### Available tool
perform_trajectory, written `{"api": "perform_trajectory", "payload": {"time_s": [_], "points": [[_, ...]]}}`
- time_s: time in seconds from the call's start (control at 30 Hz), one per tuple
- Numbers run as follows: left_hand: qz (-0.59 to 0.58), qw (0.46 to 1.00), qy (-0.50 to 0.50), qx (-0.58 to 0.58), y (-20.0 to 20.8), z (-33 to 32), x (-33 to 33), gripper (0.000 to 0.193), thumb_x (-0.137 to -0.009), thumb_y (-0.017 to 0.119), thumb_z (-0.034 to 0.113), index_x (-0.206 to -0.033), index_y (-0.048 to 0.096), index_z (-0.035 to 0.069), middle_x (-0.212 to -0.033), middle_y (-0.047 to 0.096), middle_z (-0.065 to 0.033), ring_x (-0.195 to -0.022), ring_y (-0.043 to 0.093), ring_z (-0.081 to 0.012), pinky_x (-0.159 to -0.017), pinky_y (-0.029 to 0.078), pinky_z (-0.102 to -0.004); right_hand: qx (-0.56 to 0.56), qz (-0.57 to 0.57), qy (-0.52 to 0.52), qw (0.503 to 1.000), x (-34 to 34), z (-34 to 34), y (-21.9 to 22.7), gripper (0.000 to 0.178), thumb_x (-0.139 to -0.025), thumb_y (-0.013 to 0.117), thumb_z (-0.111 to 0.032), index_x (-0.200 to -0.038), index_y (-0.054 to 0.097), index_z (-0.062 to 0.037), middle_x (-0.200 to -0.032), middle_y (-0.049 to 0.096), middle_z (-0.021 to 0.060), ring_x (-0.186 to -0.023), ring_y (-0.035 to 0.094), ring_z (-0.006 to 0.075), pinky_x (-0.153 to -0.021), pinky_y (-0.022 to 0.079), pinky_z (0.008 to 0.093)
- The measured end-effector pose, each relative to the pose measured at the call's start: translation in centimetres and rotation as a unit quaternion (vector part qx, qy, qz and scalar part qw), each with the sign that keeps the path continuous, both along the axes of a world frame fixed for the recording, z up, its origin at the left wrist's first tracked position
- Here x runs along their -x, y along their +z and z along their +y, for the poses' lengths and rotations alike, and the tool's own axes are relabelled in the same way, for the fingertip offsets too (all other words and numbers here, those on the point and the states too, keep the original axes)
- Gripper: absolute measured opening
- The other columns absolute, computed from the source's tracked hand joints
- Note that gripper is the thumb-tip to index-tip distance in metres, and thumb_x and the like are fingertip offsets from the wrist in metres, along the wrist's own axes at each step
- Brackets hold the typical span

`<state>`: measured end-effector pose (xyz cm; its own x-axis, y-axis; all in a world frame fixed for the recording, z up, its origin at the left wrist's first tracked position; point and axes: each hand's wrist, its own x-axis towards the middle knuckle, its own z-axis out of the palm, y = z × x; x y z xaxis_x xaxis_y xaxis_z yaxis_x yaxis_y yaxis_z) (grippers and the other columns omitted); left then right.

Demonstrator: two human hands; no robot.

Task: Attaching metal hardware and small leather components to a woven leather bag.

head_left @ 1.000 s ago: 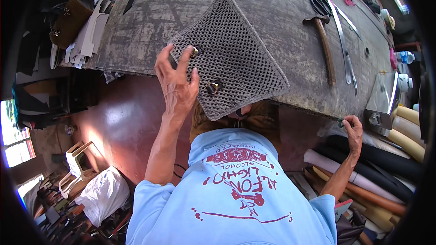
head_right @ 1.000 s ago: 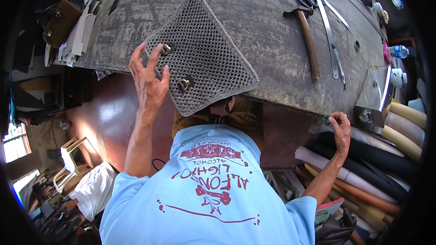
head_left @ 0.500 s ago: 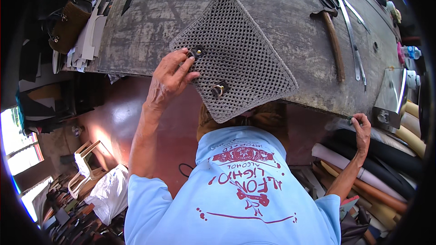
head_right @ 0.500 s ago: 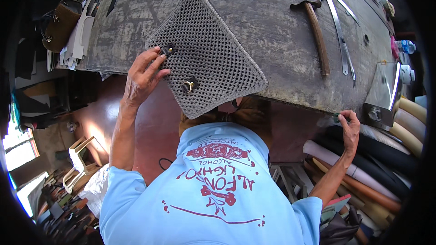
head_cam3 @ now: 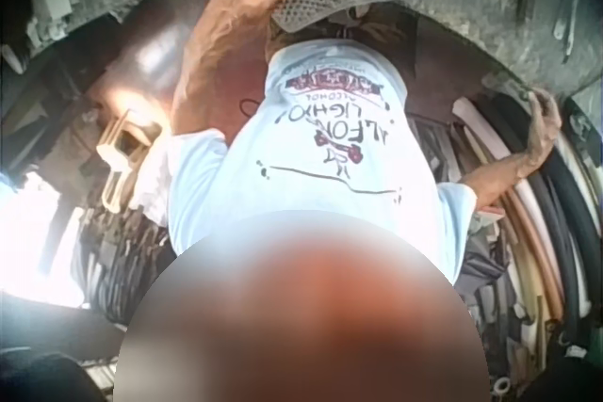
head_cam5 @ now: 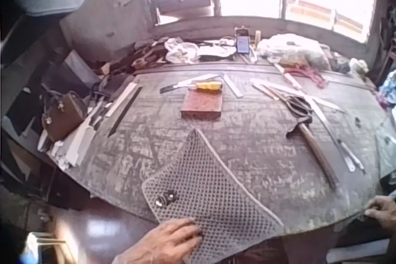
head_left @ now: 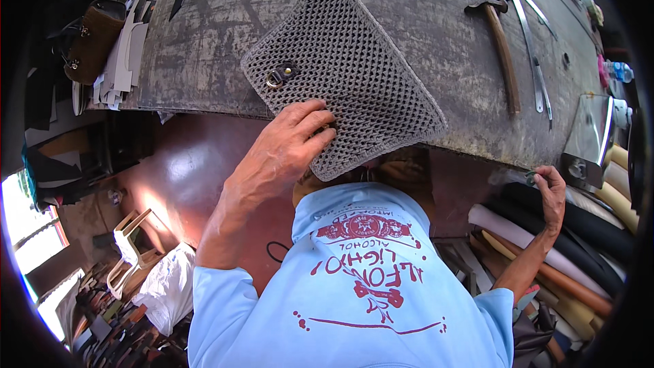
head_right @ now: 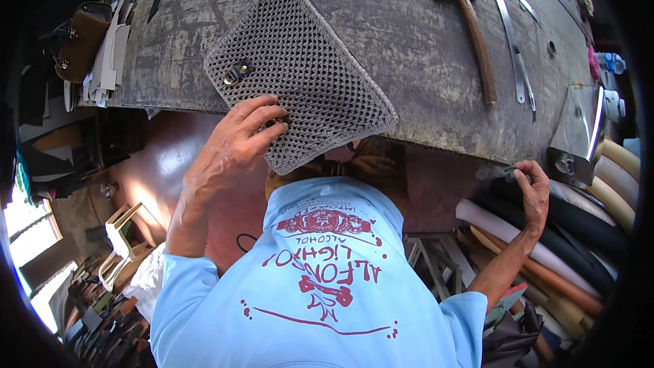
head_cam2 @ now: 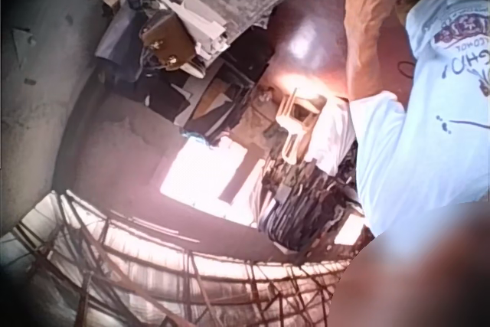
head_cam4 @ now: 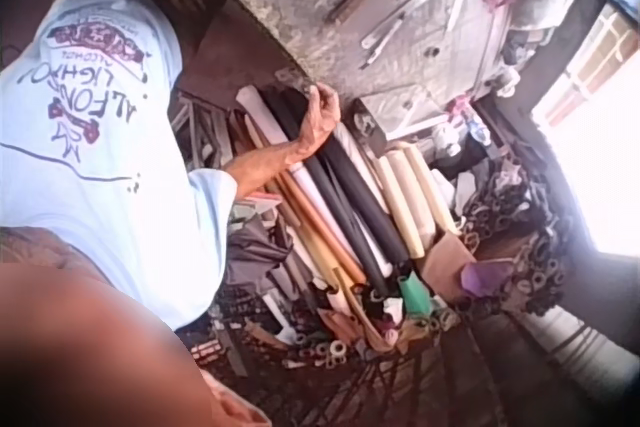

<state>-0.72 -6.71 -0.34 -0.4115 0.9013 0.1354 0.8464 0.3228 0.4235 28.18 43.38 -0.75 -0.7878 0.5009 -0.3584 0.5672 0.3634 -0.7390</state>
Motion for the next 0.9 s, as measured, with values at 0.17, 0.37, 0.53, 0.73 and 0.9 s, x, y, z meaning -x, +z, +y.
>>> {"api": "perform_trajectory", "payload": {"time_s": [0.17, 0.37, 0.53, 0.73, 0.9], "points": [[-0.002, 1.000, 0.004, -0.015, -0.5, -0.7, -0.2, 0.032, -0.069, 0.065, -0.001, -0.101, 0.067, -0.002, -0.113, 0.062, -0.0139, -0.118, 0.057, -0.0322, -0.098, 0.051, -0.0428, -0.209, -0.058, 0.076, 0.973, -0.5, 0.7, -1.2, 0.009, -0.091, 0.066, -0.009, -0.096, 0.062, -0.0012, -0.088, 0.059, 0.0001, -0.088, 0.054, 0.0108, -0.081, 0.043, 0.0272], [0.061, 0.994, 0.036, -0.089, -2.4, -2.3, -1.2, 0.022, -0.074, 0.075, 0.002, -0.094, 0.067, -0.001, -0.101, 0.064, -0.0113, -0.107, 0.063, -0.0310, -0.092, 0.055, -0.0468, -0.049, -0.007, -0.038, 0.998, -1.1, 0.9, -1.5, 0.010, -0.093, 0.065, -0.010, -0.095, 0.062, -0.0014, -0.087, 0.058, -0.0003, -0.086, 0.052, 0.0095, -0.080, 0.042, 0.0244], [0.035, 0.985, 0.101, -0.136, -3.2, -2.2, -1.2, 0.024, -0.076, 0.076, 0.002, -0.099, 0.068, 0.002, -0.101, 0.064, -0.0106, -0.103, 0.063, -0.0302, -0.088, 0.055, -0.0433, -0.126, -0.012, -0.021, 0.992, -1.4, 1.1, -2.3, 0.010, -0.094, 0.065, -0.011, -0.098, 0.062, -0.0017, -0.089, 0.057, -0.0025, -0.086, 0.052, 0.0084, -0.080, 0.041, 0.0235], [0.049, 0.989, 0.109, -0.083, -2.1, -1.2, 0.7, 0.034, -0.074, 0.070, -0.002, -0.108, 0.069, 0.005, -0.110, 0.061, -0.0102, -0.102, 0.061, -0.0291, -0.086, 0.053, -0.0411, -0.088, 0.030, -0.060, 0.994, -0.4, -2.1, 0.1, 0.009, -0.094, 0.064, -0.007, -0.101, 0.062, -0.0018, -0.092, 0.059, -0.0022, -0.089, 0.053, 0.0077, -0.083, 0.042, 0.0225], [0.106, 0.994, -0.020, -0.006, -0.3, -0.7, 2.8, 0.038, -0.073, 0.067, 0.002, -0.111, 0.070, 0.006, -0.110, 0.062, -0.0110, -0.104, 0.061, -0.0292, -0.086, 0.054, -0.0401, -0.034, 0.069, -0.014, 0.997, 1.9, -7.1, 3.4, 0.008, -0.093, 0.064, 0.000, -0.101, 0.061, -0.0001, -0.096, 0.059, 0.0008, -0.093, 0.055, 0.0090, -0.085, 0.044, 0.0234]]}}
